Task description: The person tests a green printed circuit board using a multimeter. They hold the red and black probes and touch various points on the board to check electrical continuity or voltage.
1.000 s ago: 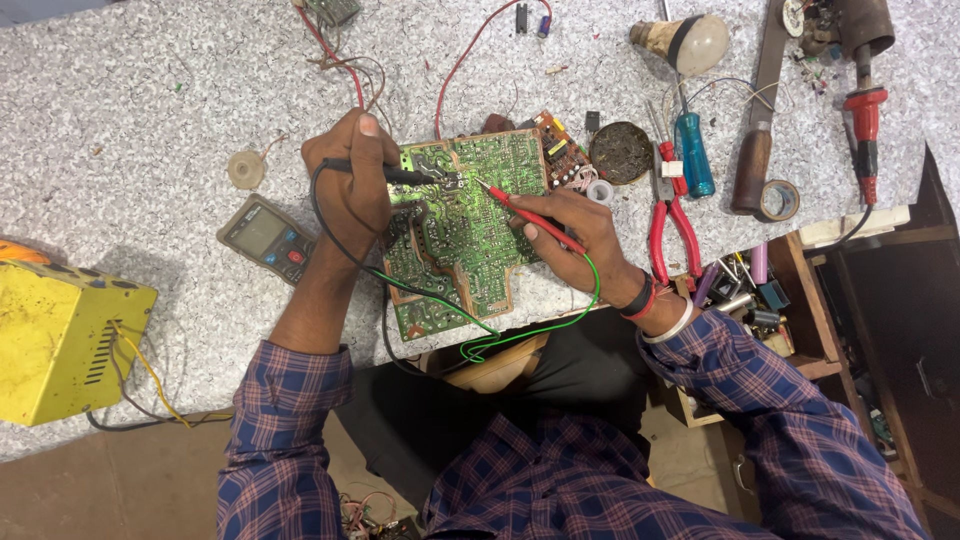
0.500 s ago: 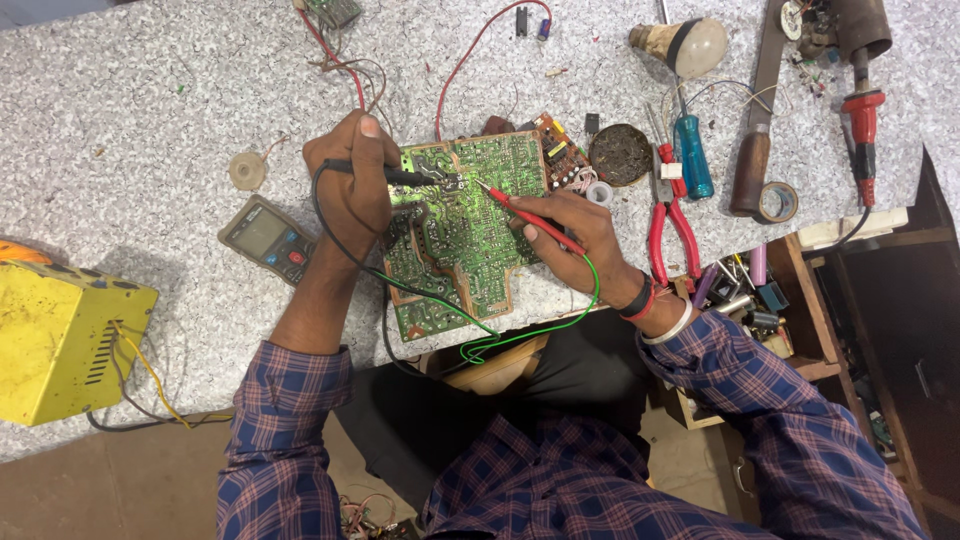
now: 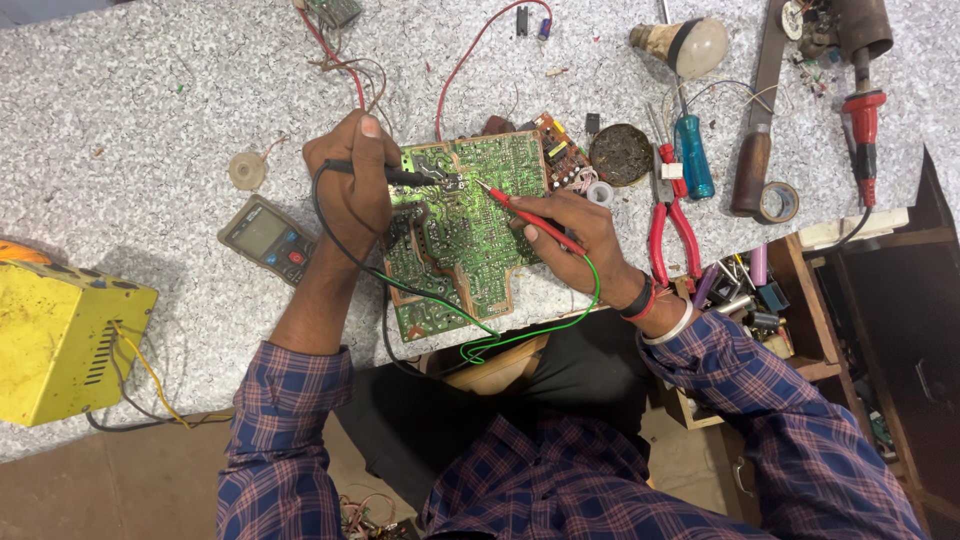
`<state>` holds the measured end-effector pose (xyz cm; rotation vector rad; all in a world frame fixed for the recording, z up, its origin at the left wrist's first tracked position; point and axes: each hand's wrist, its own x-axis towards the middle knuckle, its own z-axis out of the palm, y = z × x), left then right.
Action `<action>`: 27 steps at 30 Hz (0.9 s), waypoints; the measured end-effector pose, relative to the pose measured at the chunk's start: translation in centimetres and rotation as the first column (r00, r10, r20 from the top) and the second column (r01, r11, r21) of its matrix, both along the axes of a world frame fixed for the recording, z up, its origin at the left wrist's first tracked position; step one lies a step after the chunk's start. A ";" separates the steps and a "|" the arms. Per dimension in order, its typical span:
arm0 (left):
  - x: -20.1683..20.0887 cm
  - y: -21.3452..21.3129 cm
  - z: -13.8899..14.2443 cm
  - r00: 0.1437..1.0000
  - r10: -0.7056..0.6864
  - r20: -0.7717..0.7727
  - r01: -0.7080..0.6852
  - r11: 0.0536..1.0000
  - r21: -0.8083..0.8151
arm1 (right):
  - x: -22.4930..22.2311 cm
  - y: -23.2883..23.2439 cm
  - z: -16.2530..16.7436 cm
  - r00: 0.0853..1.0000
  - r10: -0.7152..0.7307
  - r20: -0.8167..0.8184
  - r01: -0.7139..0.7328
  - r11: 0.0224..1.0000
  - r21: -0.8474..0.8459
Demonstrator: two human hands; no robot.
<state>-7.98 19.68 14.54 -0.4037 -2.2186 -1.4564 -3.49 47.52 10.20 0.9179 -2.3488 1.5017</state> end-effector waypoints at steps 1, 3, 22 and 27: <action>0.0 0.0 0.0 1.000 0.001 0.001 -0.001 1.000 0.000 | 0.0 0.0 0.0 1.000 0.000 0.000 0.000 1.000 0.000; 0.0 0.0 0.0 1.000 0.003 0.004 -0.003 1.000 -0.003 | 0.0 0.0 0.0 1.000 -0.002 0.004 0.002 1.000 0.004; 0.3 0.0 0.4 1.000 -0.008 0.020 0.008 1.000 0.004 | -0.1 0.0 0.1 1.000 0.004 0.008 -0.004 1.000 0.008; 0.2 0.1 0.3 1.000 -0.010 0.016 0.009 1.000 0.004 | 0.0 0.1 0.2 1.000 0.008 0.004 -0.008 1.000 -0.006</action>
